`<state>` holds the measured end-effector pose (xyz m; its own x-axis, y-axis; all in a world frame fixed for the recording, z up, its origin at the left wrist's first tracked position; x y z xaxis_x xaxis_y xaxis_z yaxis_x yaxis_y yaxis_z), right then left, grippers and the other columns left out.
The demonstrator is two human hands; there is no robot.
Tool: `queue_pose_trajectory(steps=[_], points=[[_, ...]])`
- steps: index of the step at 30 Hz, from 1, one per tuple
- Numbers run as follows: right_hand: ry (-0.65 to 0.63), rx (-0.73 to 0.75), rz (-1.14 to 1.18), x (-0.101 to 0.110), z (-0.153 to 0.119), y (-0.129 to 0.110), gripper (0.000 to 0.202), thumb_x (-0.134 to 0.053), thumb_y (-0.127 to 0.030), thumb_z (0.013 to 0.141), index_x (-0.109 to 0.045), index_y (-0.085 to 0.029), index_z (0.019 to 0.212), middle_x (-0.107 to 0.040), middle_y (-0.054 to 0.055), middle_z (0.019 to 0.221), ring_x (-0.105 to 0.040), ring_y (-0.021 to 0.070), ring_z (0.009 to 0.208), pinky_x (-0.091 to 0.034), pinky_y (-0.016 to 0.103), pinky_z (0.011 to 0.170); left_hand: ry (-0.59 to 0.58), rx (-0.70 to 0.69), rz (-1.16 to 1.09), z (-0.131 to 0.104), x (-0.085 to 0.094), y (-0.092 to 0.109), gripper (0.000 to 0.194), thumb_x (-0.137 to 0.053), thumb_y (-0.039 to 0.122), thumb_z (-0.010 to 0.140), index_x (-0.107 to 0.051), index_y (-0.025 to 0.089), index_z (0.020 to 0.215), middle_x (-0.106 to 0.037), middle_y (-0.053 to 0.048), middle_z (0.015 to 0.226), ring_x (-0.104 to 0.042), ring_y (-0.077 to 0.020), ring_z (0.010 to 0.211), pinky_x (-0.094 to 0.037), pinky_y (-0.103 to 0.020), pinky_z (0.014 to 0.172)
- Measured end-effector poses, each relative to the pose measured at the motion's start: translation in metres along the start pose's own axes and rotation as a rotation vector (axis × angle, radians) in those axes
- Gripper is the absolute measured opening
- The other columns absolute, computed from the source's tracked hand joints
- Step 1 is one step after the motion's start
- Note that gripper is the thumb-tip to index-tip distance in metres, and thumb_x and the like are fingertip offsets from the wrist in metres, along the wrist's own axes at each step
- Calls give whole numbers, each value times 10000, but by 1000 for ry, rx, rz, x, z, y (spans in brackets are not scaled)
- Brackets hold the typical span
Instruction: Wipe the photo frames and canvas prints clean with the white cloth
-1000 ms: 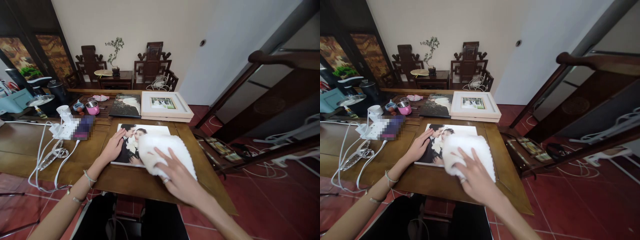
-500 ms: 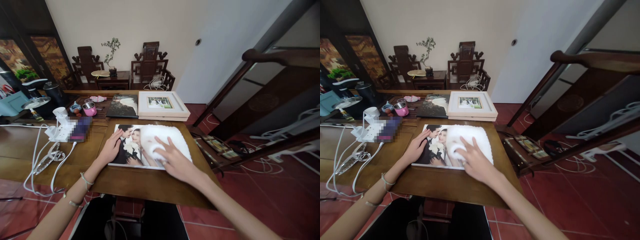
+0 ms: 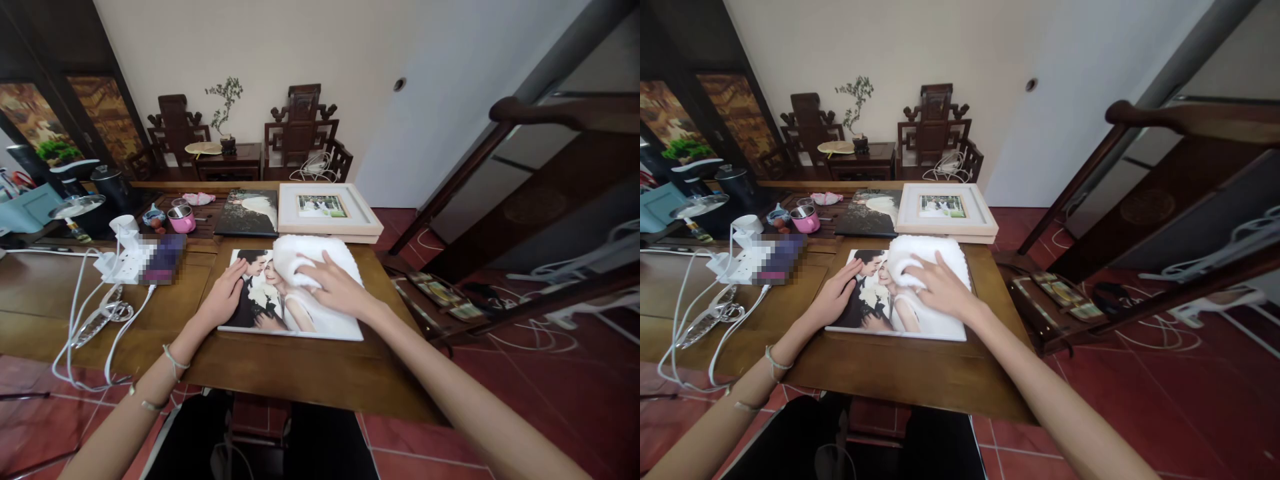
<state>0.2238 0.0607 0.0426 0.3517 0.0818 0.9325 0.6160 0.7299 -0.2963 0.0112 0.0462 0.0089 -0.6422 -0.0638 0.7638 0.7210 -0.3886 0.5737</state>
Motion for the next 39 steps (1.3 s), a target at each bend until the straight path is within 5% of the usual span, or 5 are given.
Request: queue_pose_trajectory(steps=[4, 13, 24, 34, 39], points=[[4, -51, -31, -5, 13, -5, 367, -416, -94, 805, -571, -159, 1131, -558, 196, 1326, -287, 329, 1395, -147, 696, 1062, 14, 5, 4, 0, 1, -1, 477, -320, 262, 943, -485, 110, 1364, -433, -135, 1472, -337, -223, 1405, -241, -453, 1176], [-144, 114, 126, -13, -68, -102, 453, -450, -57, 666, -606, -222, 1058, -426, 71, 1478, -146, 292, 1441, -17, 657, 1114, -10, 0, 19, 3, -3, -5, 485, -319, 257, 942, -478, 90, 1368, -421, -148, 1477, -335, -235, 1405, -240, -454, 1176], [-2, -75, -60, -8, 24, -7, 410, -408, -101, 810, -563, -148, 1187, -537, 205, 1341, -301, 297, 1391, -193, 633, 1078, -3, -1, -19, 2, 0, 0, 480, -333, 277, 941, -488, 109, 1362, -426, -132, 1477, -328, -224, 1409, -226, -445, 1181], [-89, 134, 83, -19, -47, -94, 445, -453, -57, 652, -626, -203, 1035, -480, 108, 1431, -158, 316, 1436, -63, 688, 1092, -9, 89, -150, 6, -6, -13, 507, -383, 271, 904, -463, 134, 1386, -377, -112, 1508, -272, -214, 1432, -184, -446, 1188], [-109, 121, 23, -18, -17, -65, 431, -442, -69, 730, -592, -165, 1122, -598, 161, 1273, -229, 290, 1420, -119, 646, 1106, -12, 21, -44, 4, -7, -6, 482, -324, 275, 946, -452, 145, 1392, -395, -116, 1497, -284, -217, 1427, -196, -465, 1180]])
Point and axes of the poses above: each hand's wrist, its own z-axis towards the middle knuckle, its own x-axis out of the back of the hand, y = z × x, the point moved 6 cm from there along z, towards the middle knuckle
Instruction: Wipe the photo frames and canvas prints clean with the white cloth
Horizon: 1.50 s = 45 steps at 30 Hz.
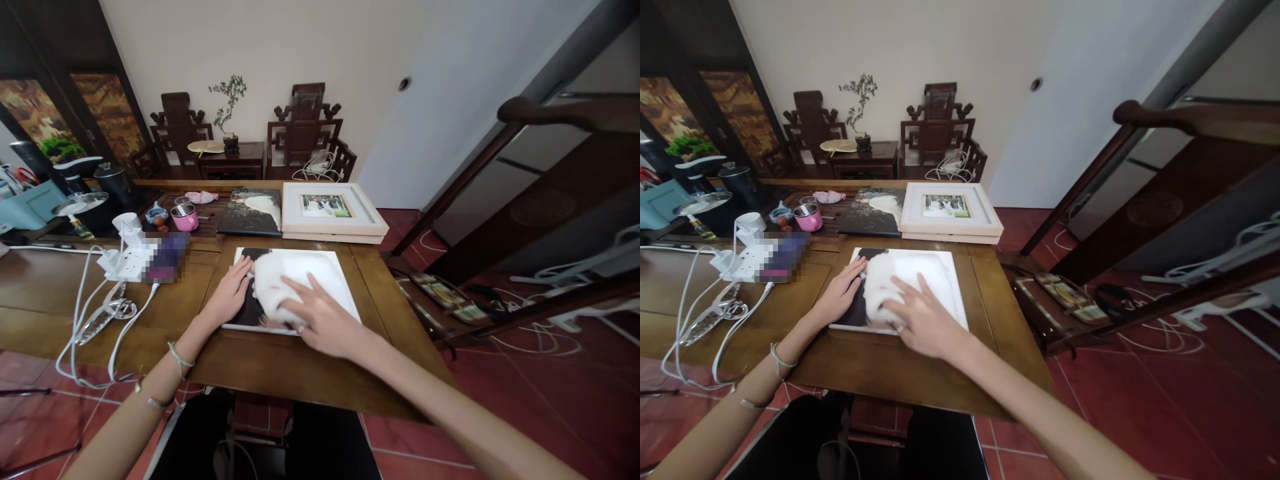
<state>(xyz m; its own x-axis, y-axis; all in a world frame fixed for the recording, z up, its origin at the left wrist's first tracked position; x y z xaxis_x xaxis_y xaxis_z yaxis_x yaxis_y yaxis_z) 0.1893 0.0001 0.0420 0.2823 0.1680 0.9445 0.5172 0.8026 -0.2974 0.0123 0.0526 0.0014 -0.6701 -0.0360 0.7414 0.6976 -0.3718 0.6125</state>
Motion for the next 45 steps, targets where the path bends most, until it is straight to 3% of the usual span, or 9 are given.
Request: queue_pose_trajectory(steps=[4, 7, 18, 21, 27, 30, 33, 40, 45], points=[[43, -103, -86, 11, 44, 45, 411, -407, -86, 806, -565, -144, 1180, -558, 198, 1313, -283, 304, 1396, -196, 646, 1069, 0, -16, 24, -1, 0, 1, 486, -309, 273, 951, -450, 121, 1391, -393, -134, 1496, -284, -225, 1426, -202, -466, 1179], [62, -131, -93, 12, 57, 53, 410, -386, -85, 818, -559, -136, 1187, -579, 209, 1271, -292, 321, 1387, -211, 672, 1039, -1, -19, 25, -1, 0, 0, 481, -312, 246, 945, -443, 151, 1399, -397, -119, 1497, -287, -221, 1425, -200, -476, 1179], [-25, 51, 111, -5, -31, -39, 423, -452, -46, 687, -608, -204, 1046, -489, 106, 1425, -166, 292, 1436, -74, 664, 1109, -17, -8, 21, -1, 1, 3, 488, -314, 206, 926, -448, 115, 1387, -396, -141, 1495, -278, -231, 1428, -204, -473, 1180], [25, 35, 100, 2, -33, -14, 387, -430, -22, 713, -606, -204, 1006, -585, 110, 1320, -238, 239, 1420, -96, 593, 1144, -12, 3, 14, -1, 2, 3, 485, -320, 215, 928, -454, 107, 1382, -394, -150, 1494, -281, -236, 1427, -202, -479, 1179], [179, -144, -22, 23, -11, 85, 249, -394, -137, 866, -577, -191, 1026, -606, 142, 1278, -421, 289, 1326, -190, 609, 1113, -5, 5, 7, -1, 2, 4, 478, -325, 226, 930, -471, 132, 1375, -404, -131, 1491, -280, -222, 1427, -199, -469, 1181], [213, -187, -33, 24, -8, 105, 245, -391, -172, 881, -567, -191, 1049, -628, 136, 1242, -459, 297, 1297, -194, 623, 1102, 8, 9, -2, -1, 3, 3, 477, -330, 216, 926, -474, 144, 1375, -408, -123, 1489, -295, -220, 1422, -208, -475, 1177], [202, -183, -48, 17, -20, 88, 268, -410, -120, 834, -576, -176, 1037, -569, 179, 1323, -322, 308, 1381, -194, 643, 1089, 18, 7, -5, -1, 2, 2, 479, -332, 208, 924, -468, 155, 1380, -411, -117, 1488, -308, -219, 1416, -215, -480, 1175], [52, -24, -37, -1, -74, -16, 349, -443, -14, 655, -610, -206, 893, -430, 103, 1471, -128, 291, 1440, -106, 670, 1117, 9, -9, 33, 0, 1, 4, 482, -324, 215, 930, -458, 130, 1384, -415, -136, 1483, -306, -231, 1417, -219, -480, 1174], [-12, 95, 15, 2, -57, -14, 413, -458, -13, 657, -634, -198, 981, -455, 118, 1453, -200, 276, 1428, -88, 634, 1131, -21, -21, 56, -1, 1, 4, 484, -316, 231, 944, -425, 150, 1409, -386, -125, 1504, -281, -228, 1427, -204, -484, 1176]])
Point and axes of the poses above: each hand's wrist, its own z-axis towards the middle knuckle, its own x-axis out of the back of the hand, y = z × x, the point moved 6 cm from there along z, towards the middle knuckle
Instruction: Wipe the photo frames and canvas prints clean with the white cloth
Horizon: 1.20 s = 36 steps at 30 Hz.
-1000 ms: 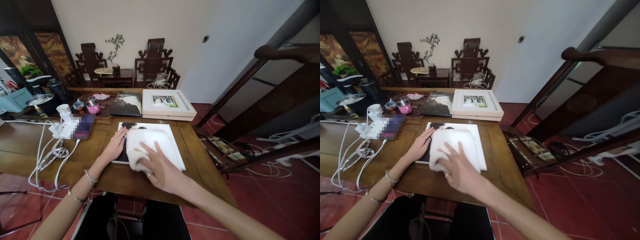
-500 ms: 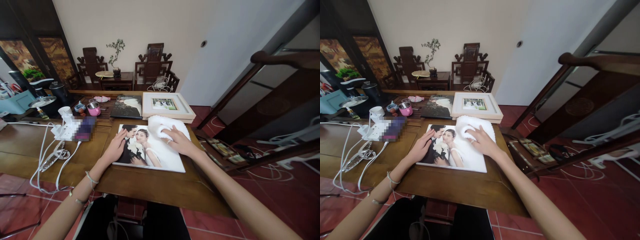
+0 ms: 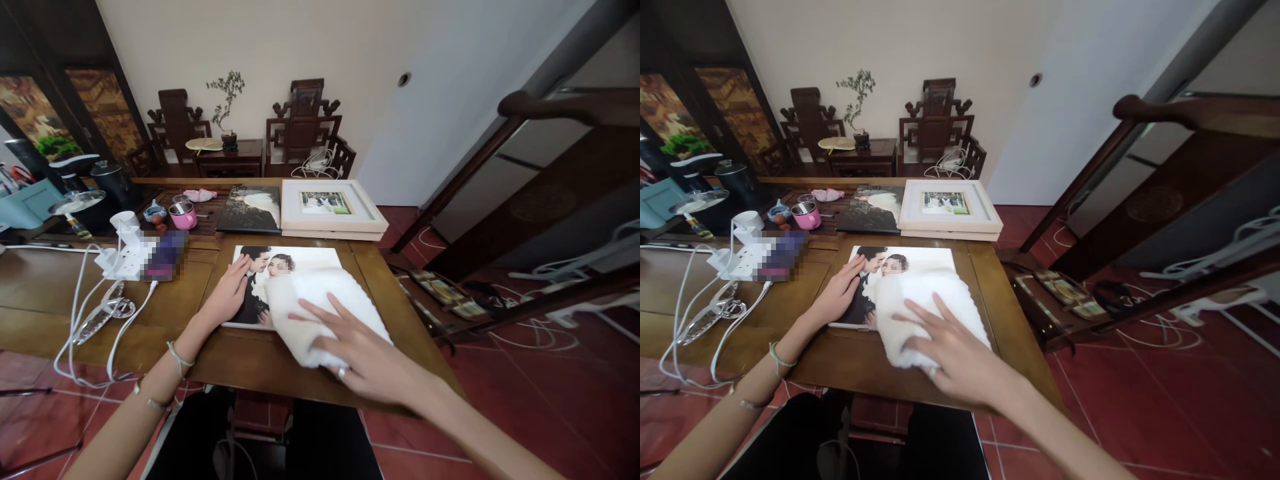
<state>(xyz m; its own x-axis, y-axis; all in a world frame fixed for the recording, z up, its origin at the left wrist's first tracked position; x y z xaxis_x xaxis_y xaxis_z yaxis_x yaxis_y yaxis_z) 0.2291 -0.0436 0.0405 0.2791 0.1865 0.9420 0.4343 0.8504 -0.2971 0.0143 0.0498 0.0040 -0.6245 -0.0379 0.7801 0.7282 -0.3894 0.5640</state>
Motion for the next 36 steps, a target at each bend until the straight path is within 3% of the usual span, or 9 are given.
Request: queue_pose_trajectory(steps=[5, 8, 12, 18, 21, 25, 30, 33, 36], points=[[33, -79, -85, 13, 65, 63, 392, -449, -74, 791, -586, -178, 1144, -544, 171, 1354, -279, 277, 1403, -182, 619, 1107, -9, -11, 11, -1, 0, -1, 483, -312, 243, 953, -416, 155, 1416, -376, -119, 1511, -278, -227, 1429, -194, -482, 1180], [42, -157, -143, 18, 97, 83, 402, -412, -64, 822, -559, -141, 1188, -567, 202, 1303, -294, 313, 1393, -237, 648, 1061, -1, -3, -5, 0, 0, -2, 481, -316, 234, 947, -426, 159, 1409, -377, -119, 1510, -281, -230, 1427, -201, -484, 1178], [38, -181, -149, 12, 98, 64, 396, -420, -42, 798, -569, -98, 1160, -551, 243, 1307, -279, 367, 1388, -227, 693, 1038, 11, 12, -12, 0, -1, -3, 483, -319, 233, 938, -449, 121, 1389, -389, -144, 1498, -292, -235, 1423, -213, -477, 1176], [-38, -40, -18, -12, 35, -23, 502, -451, -18, 669, -590, -194, 1118, -369, 128, 1508, -112, 343, 1437, -83, 704, 1085, 31, 11, -17, 1, -1, -4, 478, -331, 227, 926, -464, 131, 1376, -397, -138, 1495, -311, -232, 1415, -219, -469, 1176], [-82, 61, 41, -14, 15, -43, 479, -451, -29, 644, -604, -210, 1060, -377, 84, 1509, -133, 294, 1440, -70, 645, 1125, 23, 7, -28, 1, -1, -3, 479, -330, 238, 930, -463, 120, 1375, -397, -145, 1494, -303, -234, 1419, -217, -464, 1177], [-41, 13, 17, -4, 18, -7, 388, -432, -34, 703, -609, -190, 1012, -474, 123, 1438, -208, 231, 1428, -104, 550, 1160, 19, 14, -31, 0, -1, -3, 486, -319, 242, 933, -458, 90, 1374, -386, -163, 1496, -306, -236, 1418, -216, -465, 1177], [40, -272, -81, 11, 56, 61, 408, -389, -39, 784, -562, -131, 1142, -544, 203, 1337, -250, 297, 1412, -188, 624, 1102, 62, 13, -105, 0, 3, 1, 476, -352, 275, 935, -470, 125, 1371, -398, -141, 1494, -331, -230, 1408, -207, -442, 1183], [4, -338, -86, 8, 83, 59, 424, -387, -44, 795, -553, -135, 1175, -560, 201, 1316, -257, 340, 1404, -235, 671, 1048, 167, -12, -264, 0, 14, 5, 469, -365, 336, 951, -483, 148, 1363, -425, -123, 1481, -364, -220, 1390, -221, -418, 1181], [-43, -183, -49, -4, 98, 23, 428, -431, -45, 767, -575, -178, 1148, -517, 145, 1391, -212, 339, 1419, -159, 688, 1071, 277, 12, -445, -1, 24, 3, 507, -326, 402, 970, -478, 125, 1366, -440, -128, 1471, -385, -223, 1375, -241, -411, 1173]])
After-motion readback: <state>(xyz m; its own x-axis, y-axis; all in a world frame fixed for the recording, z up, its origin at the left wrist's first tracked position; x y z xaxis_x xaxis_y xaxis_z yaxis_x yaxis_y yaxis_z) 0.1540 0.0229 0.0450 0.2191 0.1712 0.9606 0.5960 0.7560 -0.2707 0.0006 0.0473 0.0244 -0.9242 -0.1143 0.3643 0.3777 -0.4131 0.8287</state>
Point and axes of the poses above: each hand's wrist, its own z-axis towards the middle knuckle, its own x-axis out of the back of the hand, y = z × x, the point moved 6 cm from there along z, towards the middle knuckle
